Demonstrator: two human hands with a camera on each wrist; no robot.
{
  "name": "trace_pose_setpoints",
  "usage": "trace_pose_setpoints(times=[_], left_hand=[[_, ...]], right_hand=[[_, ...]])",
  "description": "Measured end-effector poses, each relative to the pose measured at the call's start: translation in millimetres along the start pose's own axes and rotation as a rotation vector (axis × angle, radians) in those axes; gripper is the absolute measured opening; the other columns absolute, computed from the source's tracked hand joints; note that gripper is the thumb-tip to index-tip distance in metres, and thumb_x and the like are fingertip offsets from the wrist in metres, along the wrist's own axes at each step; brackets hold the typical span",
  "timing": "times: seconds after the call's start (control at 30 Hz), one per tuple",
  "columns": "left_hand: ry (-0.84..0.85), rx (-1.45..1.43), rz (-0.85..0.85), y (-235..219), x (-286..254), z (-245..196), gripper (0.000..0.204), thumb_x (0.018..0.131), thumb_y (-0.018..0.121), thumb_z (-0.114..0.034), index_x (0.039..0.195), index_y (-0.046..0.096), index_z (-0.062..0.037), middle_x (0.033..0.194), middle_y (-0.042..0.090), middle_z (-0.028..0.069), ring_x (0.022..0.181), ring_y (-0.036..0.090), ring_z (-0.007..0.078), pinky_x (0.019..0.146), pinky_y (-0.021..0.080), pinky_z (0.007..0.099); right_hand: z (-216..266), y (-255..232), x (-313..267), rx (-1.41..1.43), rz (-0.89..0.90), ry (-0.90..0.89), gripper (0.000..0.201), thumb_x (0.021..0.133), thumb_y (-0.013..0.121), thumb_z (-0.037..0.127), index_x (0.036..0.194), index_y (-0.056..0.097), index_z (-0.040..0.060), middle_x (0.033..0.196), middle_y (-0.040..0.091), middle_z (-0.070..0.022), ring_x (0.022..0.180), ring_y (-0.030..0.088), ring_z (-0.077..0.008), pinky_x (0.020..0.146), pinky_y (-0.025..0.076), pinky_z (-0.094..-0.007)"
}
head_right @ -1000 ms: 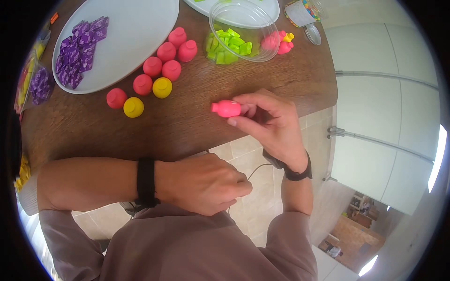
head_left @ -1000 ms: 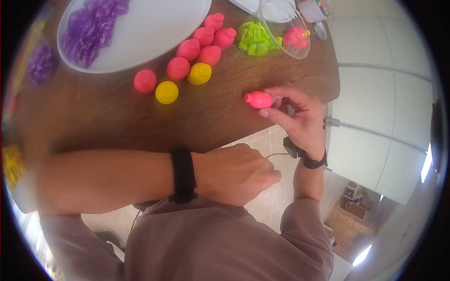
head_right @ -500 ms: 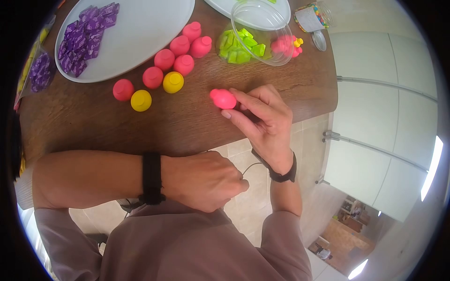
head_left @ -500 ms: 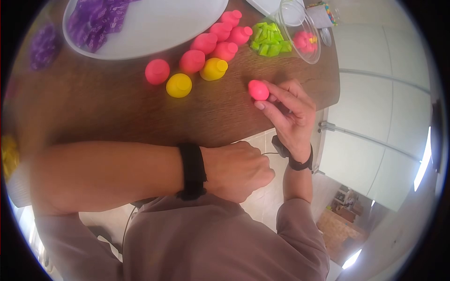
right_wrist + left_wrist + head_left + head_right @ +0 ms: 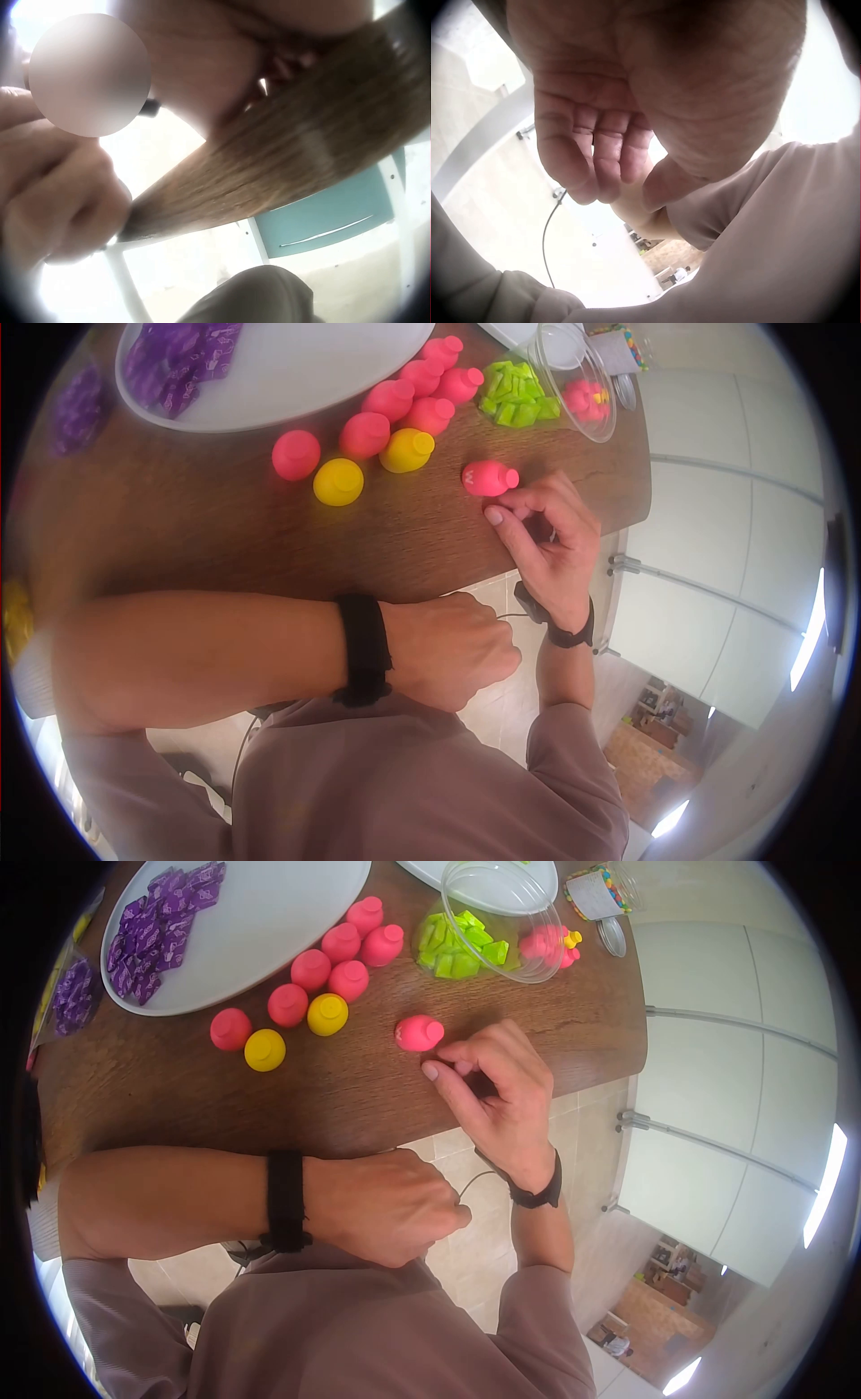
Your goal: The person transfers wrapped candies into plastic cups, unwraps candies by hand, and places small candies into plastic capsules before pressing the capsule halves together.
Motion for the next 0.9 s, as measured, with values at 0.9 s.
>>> trace_pose_setpoints(times=[0.9], left_hand=[[0.031, 0.013, -0.011, 1.1, 2.7, -1.7, 0.010, 0.070, 0.065, -0.003, 0.070, 0.057, 0.0042, 0.066, 0.061, 0.0204, 0.063, 0.065, 0.0392, 0.058, 0.053, 0.0477]], right_hand=[[6.5, -0.8, 9.4, -0.027, 0.015, -0.088, 0.026, 0.079, 0.082, 0.005, 0.105, 0.076, 0.0042, 0.071, 0.056, -0.0039, 0.066, 0.052, -0.0190, 0.059, 0.042, -0.0322]])
Point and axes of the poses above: each hand's wrist, its own x-axis towards the middle knuckle, its own y-axis out of the palm, z = x × y, the point moved 10 cm from there along x, towards the middle knuckle
